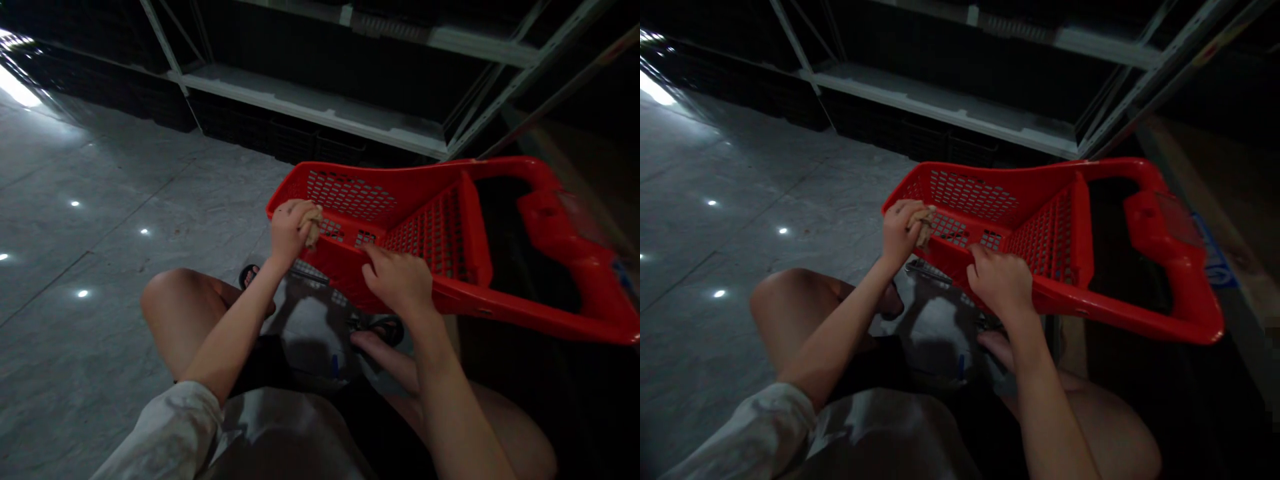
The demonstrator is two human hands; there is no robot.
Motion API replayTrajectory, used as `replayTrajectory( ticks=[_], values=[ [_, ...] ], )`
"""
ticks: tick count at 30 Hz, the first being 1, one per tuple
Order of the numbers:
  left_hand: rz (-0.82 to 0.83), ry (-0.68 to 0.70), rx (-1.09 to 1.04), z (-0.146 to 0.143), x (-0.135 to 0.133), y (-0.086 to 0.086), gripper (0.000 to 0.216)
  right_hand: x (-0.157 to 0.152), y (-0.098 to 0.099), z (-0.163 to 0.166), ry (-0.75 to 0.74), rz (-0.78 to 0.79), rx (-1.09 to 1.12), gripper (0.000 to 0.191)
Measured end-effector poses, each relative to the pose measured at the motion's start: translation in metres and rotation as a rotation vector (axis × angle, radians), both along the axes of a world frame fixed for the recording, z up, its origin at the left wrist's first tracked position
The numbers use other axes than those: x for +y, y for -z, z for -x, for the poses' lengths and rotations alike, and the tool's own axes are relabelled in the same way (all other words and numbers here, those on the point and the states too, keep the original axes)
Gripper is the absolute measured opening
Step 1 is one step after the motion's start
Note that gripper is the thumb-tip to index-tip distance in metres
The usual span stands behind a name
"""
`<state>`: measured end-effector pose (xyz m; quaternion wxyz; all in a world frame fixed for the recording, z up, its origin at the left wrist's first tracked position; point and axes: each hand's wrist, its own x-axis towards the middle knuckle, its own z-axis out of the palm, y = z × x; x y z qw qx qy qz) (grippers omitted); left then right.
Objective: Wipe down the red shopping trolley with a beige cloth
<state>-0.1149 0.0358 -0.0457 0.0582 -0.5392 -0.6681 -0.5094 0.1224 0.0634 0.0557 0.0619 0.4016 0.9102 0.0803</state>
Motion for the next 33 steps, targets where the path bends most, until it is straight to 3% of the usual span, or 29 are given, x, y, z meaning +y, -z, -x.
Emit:
replayTrajectory(
  ticks=[3, 6, 9, 12, 16, 20, 25, 27, 30, 33],
  values=[
    [0.008, -0.119, 0.038, 0.042, -0.024, 0.006, 0.03, -0.004, -0.001, -0.003, -0.009, 0.028, 0.017, 0.044],
    [0.014, -0.152, 0.088, 0.052, -0.048, 0.01, 0.033, 0.001, -0.004, -0.014, 0.002, 0.048, 0.01, 0.044],
    [0.042, -0.052, 0.141, 0.023, -0.06, 0.008, 0.03, 0.013, -0.007, -0.026, 0.054, 0.061, 0.003, 0.041],
    [0.121, 0.017, 0.213, -0.029, -0.063, 0.003, 0.022, 0.014, -0.002, -0.022, 0.1, 0.064, 0.035, 0.042],
    [0.224, 0.176, 0.273, -0.083, -0.073, 0.002, 0.026, -0.012, 0.022, 0.001, -0.027, 0.149, 0.089, 0.047],
    [0.183, 0.277, 0.196, -0.076, -0.088, 0.021, 0.029, -0.031, 0.04, -0.003, 0.04, 0.087, 0.175, 0.055],
    [0.009, -0.031, -0.25, -0.047, -0.072, 0.043, 0.036, -0.037, 0.043, -0.026, 0.085, 0.044, 0.179, 0.053],
    [-0.028, -0.129, -0.343, -0.065, -0.065, 0.051, 0.042, -0.046, 0.045, -0.022, 0.041, 0.082, 0.173, 0.051],
    [-0.036, -0.216, -0.525, -0.125, -0.078, 0.066, 0.04, -0.061, 0.051, -0.009, 0.005, 0.125, 0.165, 0.049],
    [0.053, -0.1, -0.692, -0.186, -0.108, 0.083, 0.03, -0.068, 0.052, -0.004, 0.056, 0.14, 0.152, 0.047]
  ],
)
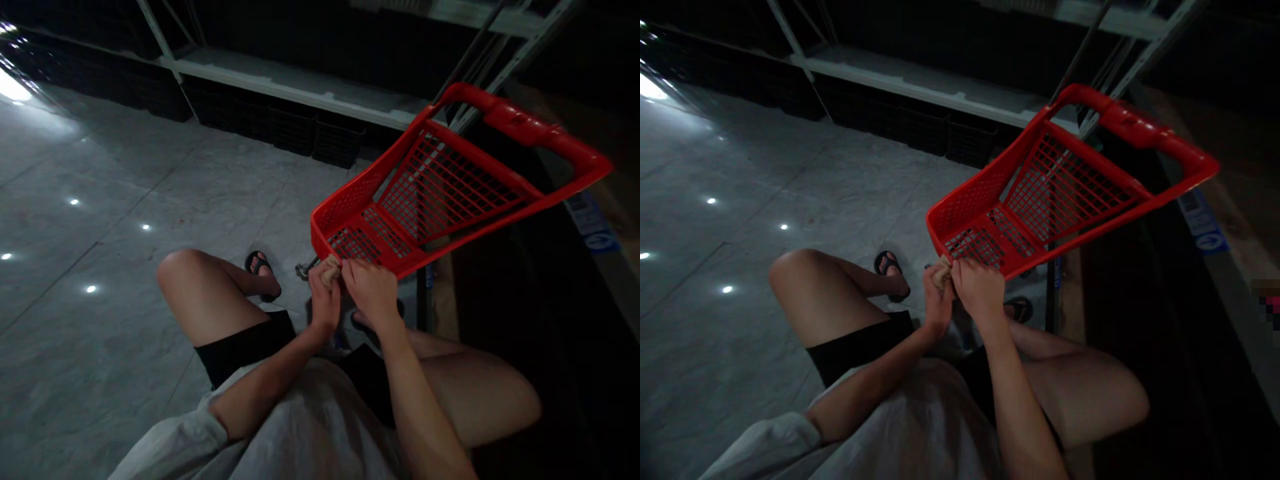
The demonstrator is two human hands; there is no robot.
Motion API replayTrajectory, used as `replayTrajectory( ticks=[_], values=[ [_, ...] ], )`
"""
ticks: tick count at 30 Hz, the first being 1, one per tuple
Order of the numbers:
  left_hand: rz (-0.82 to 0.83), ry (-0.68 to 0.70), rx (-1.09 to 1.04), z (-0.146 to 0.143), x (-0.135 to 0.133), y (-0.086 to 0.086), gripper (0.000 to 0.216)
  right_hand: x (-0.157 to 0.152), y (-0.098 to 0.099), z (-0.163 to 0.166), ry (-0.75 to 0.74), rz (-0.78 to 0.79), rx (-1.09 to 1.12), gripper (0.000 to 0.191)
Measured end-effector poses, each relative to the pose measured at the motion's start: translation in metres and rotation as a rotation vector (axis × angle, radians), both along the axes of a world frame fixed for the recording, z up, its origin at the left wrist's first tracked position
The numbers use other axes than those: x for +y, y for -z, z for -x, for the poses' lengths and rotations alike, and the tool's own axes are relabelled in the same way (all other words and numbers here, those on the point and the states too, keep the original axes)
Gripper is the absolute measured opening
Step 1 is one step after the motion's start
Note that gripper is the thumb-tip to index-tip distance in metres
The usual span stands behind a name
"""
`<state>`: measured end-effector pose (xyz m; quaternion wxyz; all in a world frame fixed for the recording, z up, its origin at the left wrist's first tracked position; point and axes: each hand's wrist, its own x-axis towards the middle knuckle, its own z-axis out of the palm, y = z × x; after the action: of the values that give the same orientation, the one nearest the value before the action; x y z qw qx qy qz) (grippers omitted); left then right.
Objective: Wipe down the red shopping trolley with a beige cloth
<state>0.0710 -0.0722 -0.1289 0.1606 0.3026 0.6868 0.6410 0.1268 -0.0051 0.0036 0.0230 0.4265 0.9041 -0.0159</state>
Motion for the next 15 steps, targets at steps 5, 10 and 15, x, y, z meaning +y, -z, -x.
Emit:
replayTrajectory(
  ticks=[5, 10, 15],
  values=[
    [0.001, 0.022, -0.049, 0.015, 0.005, -0.005, 0.024, 0.007, -0.004, -0.004, 0.003, 0.032, -0.028, 0.047],
    [-0.091, -0.24, -0.019, 0.101, 0.063, -0.035, 0.024, 0.004, 0.001, 0.0, -0.027, -0.024, -0.006, 0.049],
    [-0.049, -0.174, 0.116, 0.065, 0.034, -0.032, 0.021, 0.002, 0.007, 0.002, -0.096, -0.062, 0.021, 0.045]
  ],
)
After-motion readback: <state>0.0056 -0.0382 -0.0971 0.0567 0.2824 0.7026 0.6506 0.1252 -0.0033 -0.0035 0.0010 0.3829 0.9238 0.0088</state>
